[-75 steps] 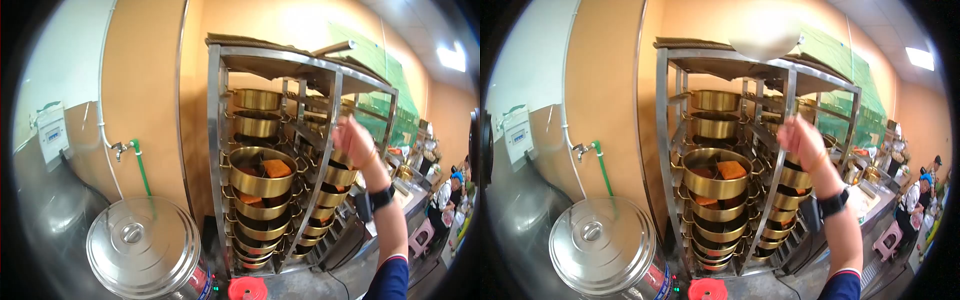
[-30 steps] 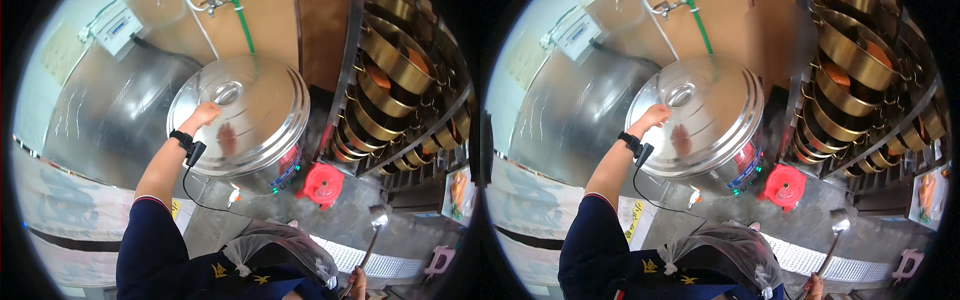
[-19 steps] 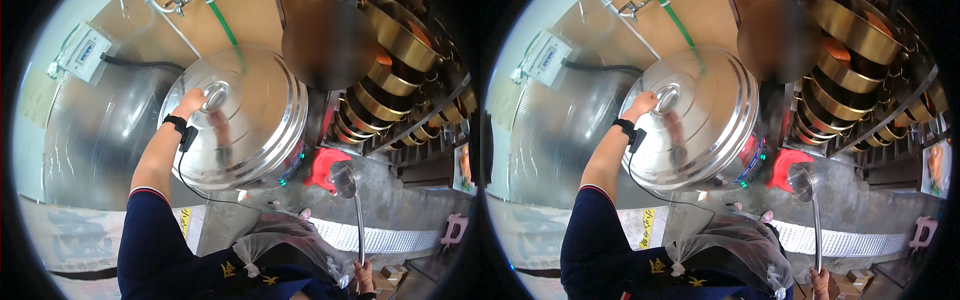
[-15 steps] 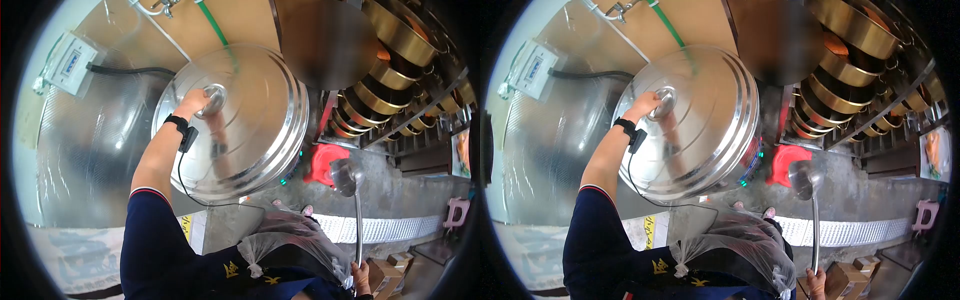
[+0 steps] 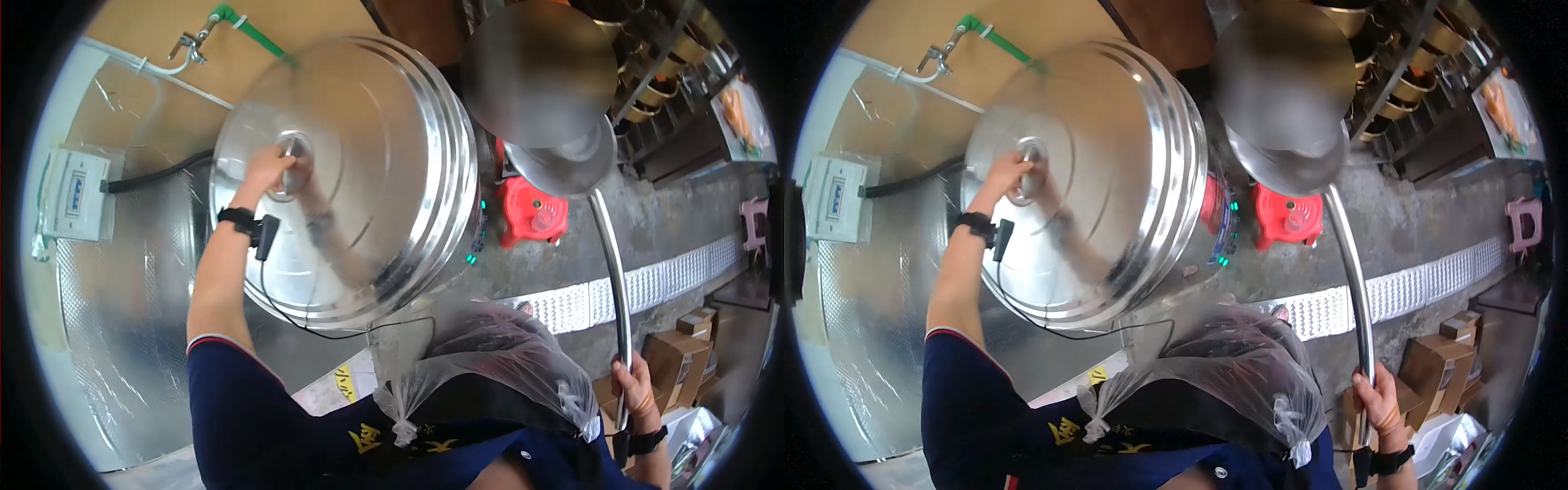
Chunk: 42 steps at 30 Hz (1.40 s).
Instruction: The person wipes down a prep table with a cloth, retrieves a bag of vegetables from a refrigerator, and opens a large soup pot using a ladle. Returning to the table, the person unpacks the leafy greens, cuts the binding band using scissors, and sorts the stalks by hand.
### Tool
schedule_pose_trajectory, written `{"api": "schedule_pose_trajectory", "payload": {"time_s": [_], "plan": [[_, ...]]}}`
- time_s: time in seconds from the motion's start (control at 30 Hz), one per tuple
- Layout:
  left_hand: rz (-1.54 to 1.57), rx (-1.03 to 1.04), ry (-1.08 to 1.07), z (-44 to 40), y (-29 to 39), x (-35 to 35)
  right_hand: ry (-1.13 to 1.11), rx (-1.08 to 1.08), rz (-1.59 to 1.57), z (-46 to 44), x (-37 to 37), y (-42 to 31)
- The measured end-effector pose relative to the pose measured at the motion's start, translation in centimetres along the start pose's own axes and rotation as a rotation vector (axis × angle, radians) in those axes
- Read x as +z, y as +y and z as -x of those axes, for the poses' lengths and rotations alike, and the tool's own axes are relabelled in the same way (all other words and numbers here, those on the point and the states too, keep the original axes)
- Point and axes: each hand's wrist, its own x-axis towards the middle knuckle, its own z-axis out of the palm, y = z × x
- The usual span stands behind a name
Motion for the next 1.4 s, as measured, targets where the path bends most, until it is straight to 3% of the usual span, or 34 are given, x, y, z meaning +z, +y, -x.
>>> {"api": "schedule_pose_trajectory", "payload": {"time_s": [0.13, 0.2, 0.43, 0.53, 0.63, 0.67, 0.73, 0.97, 1.03, 1.07, 1.13, 1.17, 1.4], "plan": [[0.084, 0.012, 0.03, 3.5, -0.6, -5.3, -0.178, 0.03, -0.022, -1.3, 1.8, -2.9], [0.199, -0.086, 0.069, 6.0, -0.3, -7.1, -0.291, -0.021, -0.025, -2.6, 2.8, -4.4], [0.191, -0.182, 0.166, 12.6, -2.3, -8.1, -0.482, -0.225, 0.136, -7.2, 7.9, -12.2], [0.182, -0.22, 0.177, 14.8, -2.6, -8.6, -0.484, -0.239, 0.26, -8.7, 10.2, -13.2], [0.209, -0.174, 0.176, 16.3, -3.2, -8.8, -0.35, -0.551, 0.671, -9.7, 12.1, -13.3], [0.205, -0.173, 0.174, 16.5, -3.6, -8.7, -0.35, -0.549, 0.667, -10.4, 12.6, -13.2], [0.202, -0.174, 0.216, 16.6, -3.8, -8.6, -0.176, -0.819, 0.906, -11.1, 13.6, -13.3], [0.199, -0.141, 0.199, 16.7, -3.6, -8.8, -0.174, -0.708, 1.085, -11.5, 16.5, -15.3], [0.167, -0.14, 0.192, 16.1, -4.1, -8.9, -0.555, -0.264, 0.586, -11.5, 16.0, -16.2], [0.169, -0.141, 0.197, 15.7, -4.4, -8.9, -0.544, -0.263, 0.583, -11.6, 15.5, -15.8], [0.169, -0.138, 0.201, 15.2, -4.0, -8.6, -0.74, -0.043, 0.045, -11.8, 14.0, -15.0], [0.176, -0.138, 0.211, 14.9, -3.9, -8.7, -0.759, 0.026, -0.077, -11.6, 13.3, -14.4], [0.166, -0.097, 0.186, 12.4, -4.1, -8.5, -0.736, -0.031, -0.269, -6.8, 8.6, -13.3]]}}
